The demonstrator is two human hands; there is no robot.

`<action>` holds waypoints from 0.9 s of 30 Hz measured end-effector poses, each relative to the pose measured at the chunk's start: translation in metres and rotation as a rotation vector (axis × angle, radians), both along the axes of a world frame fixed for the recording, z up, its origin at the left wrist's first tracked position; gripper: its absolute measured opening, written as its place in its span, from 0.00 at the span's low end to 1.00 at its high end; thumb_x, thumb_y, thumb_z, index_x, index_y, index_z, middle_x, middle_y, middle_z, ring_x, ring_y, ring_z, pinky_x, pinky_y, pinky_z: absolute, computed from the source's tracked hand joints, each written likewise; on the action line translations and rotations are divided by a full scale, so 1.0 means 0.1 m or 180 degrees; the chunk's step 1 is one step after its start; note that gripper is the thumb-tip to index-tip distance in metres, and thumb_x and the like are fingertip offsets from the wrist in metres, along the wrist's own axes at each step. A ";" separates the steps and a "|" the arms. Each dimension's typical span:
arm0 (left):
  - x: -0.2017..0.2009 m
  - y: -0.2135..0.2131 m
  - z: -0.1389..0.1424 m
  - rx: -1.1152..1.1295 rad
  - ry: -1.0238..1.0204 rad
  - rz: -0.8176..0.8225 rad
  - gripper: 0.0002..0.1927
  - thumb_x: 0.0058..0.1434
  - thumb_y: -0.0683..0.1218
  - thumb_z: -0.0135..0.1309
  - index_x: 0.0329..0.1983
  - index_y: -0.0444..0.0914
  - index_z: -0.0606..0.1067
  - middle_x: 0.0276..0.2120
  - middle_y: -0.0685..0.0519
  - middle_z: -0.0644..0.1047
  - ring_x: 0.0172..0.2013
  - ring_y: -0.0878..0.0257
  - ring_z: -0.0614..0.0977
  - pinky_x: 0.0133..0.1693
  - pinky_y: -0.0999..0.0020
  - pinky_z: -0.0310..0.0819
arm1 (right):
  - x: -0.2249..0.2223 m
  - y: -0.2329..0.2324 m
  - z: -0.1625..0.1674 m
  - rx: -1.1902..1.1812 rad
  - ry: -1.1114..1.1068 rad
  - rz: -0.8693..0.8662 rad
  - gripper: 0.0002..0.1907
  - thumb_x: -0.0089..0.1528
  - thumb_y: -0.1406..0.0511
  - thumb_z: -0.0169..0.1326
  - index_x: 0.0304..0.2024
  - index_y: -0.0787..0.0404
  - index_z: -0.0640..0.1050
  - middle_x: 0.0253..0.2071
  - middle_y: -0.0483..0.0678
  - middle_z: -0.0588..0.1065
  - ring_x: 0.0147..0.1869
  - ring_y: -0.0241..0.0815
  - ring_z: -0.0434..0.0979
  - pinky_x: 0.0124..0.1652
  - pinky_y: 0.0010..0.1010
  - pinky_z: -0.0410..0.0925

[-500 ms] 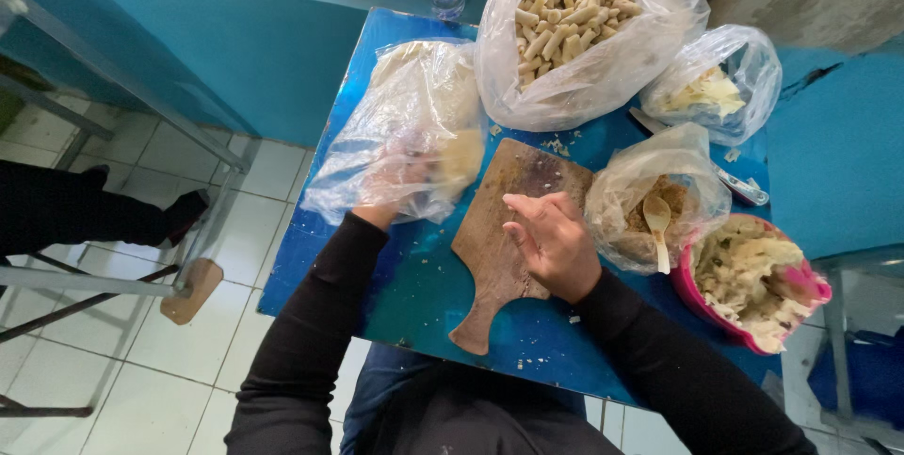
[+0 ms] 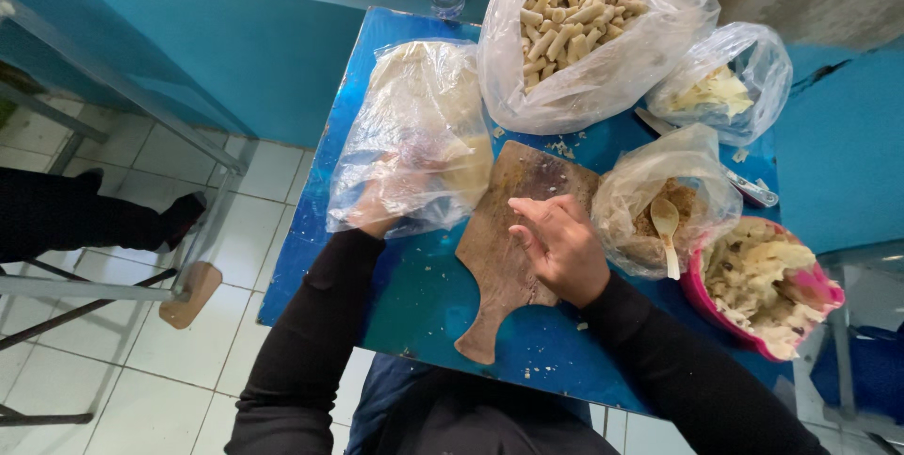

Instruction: The person layers thin pastry sheets with slices of cheese on a small wooden board, spoons a brown filling from a plastic bag onto the stack, and folds the sheets over to enclose the filling, setting each folded parcel aside. They repeat this assembly for multiple parcels, occasionally reaching into the bags for more sheets or filling.

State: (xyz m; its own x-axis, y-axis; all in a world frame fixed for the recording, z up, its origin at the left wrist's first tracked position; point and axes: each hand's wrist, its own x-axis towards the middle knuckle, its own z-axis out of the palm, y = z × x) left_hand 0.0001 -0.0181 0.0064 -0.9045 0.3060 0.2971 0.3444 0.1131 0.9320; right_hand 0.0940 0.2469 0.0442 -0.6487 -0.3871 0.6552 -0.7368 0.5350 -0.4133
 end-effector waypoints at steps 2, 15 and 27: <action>-0.01 0.03 -0.16 -0.0341 0.0115 0.0288 0.17 0.64 0.46 0.57 0.54 0.36 0.75 0.47 0.48 0.82 0.47 0.58 0.83 0.49 0.61 0.79 | -0.05 0.01 -0.13 0.0004 -0.0037 -0.0016 0.21 0.61 0.69 0.63 0.57 0.60 0.77 0.45 0.48 0.79 0.48 0.49 0.75 0.47 0.36 0.70; 0.12 -0.08 -0.23 0.0480 -0.0385 0.0171 0.19 0.59 0.41 0.59 0.55 0.35 0.78 0.46 0.49 0.83 0.45 0.60 0.85 0.49 0.64 0.80 | -0.04 0.01 -0.22 0.0038 -0.0117 -0.0012 0.19 0.61 0.69 0.63 0.56 0.60 0.77 0.45 0.48 0.80 0.48 0.49 0.75 0.48 0.36 0.70; 0.52 -0.18 -0.22 -0.1162 0.1362 0.1822 0.16 0.65 0.42 0.58 0.55 0.34 0.77 0.47 0.43 0.81 0.47 0.47 0.82 0.51 0.58 0.76 | 0.02 0.06 -0.24 0.0032 -0.0208 -0.0032 0.17 0.60 0.68 0.64 0.51 0.60 0.80 0.42 0.47 0.79 0.46 0.48 0.75 0.45 0.35 0.70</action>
